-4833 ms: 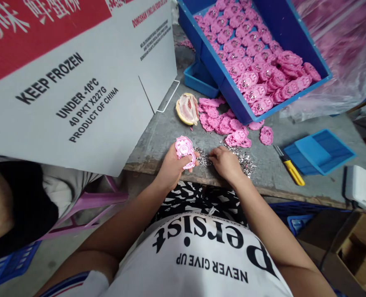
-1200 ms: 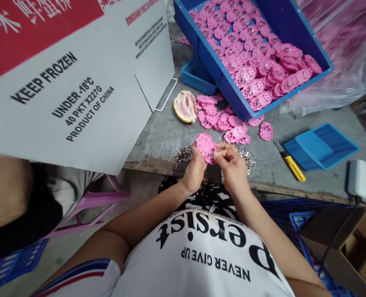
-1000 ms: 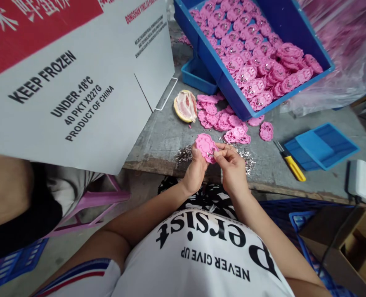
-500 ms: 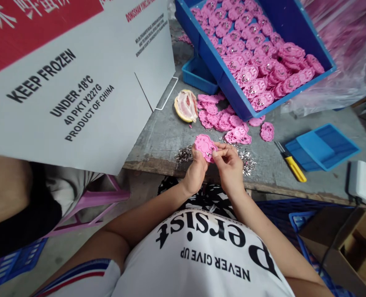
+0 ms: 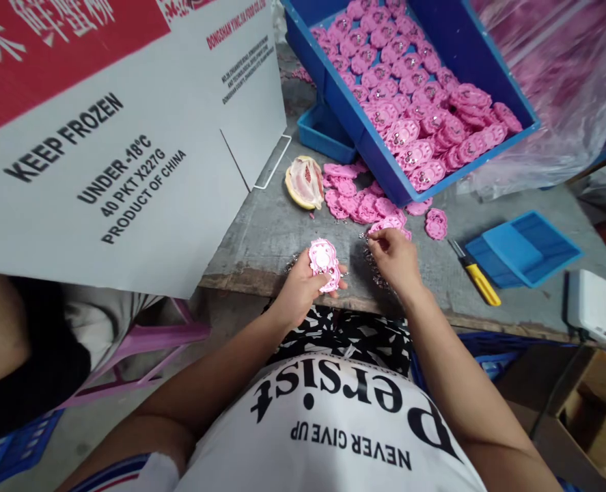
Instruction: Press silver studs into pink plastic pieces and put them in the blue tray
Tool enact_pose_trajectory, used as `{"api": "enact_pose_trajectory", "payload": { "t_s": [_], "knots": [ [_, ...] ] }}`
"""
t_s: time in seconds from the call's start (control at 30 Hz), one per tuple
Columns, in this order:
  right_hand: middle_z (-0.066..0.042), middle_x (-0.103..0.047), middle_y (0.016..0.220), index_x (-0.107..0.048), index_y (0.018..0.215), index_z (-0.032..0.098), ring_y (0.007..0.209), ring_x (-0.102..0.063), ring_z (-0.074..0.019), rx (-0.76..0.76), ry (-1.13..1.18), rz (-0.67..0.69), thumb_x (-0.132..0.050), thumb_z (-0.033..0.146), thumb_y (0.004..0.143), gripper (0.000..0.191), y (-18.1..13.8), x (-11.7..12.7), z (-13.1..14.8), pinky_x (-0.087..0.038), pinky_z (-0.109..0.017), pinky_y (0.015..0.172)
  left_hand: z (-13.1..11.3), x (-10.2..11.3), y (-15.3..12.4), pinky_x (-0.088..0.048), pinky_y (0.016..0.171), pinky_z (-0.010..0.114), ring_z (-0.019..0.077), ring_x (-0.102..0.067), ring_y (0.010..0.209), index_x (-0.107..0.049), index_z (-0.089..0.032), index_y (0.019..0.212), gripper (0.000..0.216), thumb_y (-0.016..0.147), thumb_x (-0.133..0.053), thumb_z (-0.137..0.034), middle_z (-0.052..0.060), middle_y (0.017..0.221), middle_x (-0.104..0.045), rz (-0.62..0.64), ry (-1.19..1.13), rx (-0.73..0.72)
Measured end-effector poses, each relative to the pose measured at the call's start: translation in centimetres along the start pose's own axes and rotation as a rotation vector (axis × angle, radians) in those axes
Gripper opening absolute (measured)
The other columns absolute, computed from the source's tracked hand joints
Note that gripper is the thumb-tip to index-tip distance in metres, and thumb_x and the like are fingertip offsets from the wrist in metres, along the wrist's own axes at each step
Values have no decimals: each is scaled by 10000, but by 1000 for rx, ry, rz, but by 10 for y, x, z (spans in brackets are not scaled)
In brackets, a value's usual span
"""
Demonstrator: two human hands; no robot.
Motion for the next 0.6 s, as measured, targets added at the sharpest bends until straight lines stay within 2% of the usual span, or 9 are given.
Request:
{"api": "enact_pose_trajectory", "payload": {
  "t_s": [0.13,0.23,0.37,0.5,0.6],
  "knots": [
    [-122,-722,916,-702,876,200,902,-629,-278,120,-149,102,-597,211,830,115,7,-14,11,-480,-413,837,0,7,-7,-478,501,239,189,-722,685,-534,-181,1191,515,737,-773,-224,95,997,-755,92,32,94],
    [-119,-728,903,-722,870,199,897,-641,-279,122,-209,166,-583,197,829,144,10,-15,13,-481,-402,827,-3,21,-11,-416,440,216,163,-685,603,-544,-163,1170,488,714,-715,-184,79,927,-755,30,41,101],
    [-69,-743,856,-720,813,228,796,-647,-237,66,-175,245,-614,193,797,113,4,-13,15,-467,-359,752,-8,39,-13,-409,441,212,143,-654,570,-552,-160,1111,459,670,-677,-177,48,859,-739,-40,38,47],
    [-20,-734,752,-717,785,242,655,-621,-195,8,-59,397,-634,184,792,102,-16,-15,19,-465,-337,703,-8,43,-14,-438,461,231,150,-655,577,-547,-156,1093,427,692,-683,-213,49,849,-731,-43,63,36],
    [-38,-740,813,-728,806,236,724,-647,-207,17,-87,381,-638,148,776,129,-32,-17,18,-486,-343,751,-7,43,-12,-448,463,238,151,-655,573,-542,-153,1072,404,710,-703,-233,45,839,-725,-48,75,25]
  ]
}}
Point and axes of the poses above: each hand's wrist, its own y-axis towards the middle knuckle, its own x-axis out of the back of the hand, z = x × y, the point moved 1 cm from there along y, towards the middle knuckle
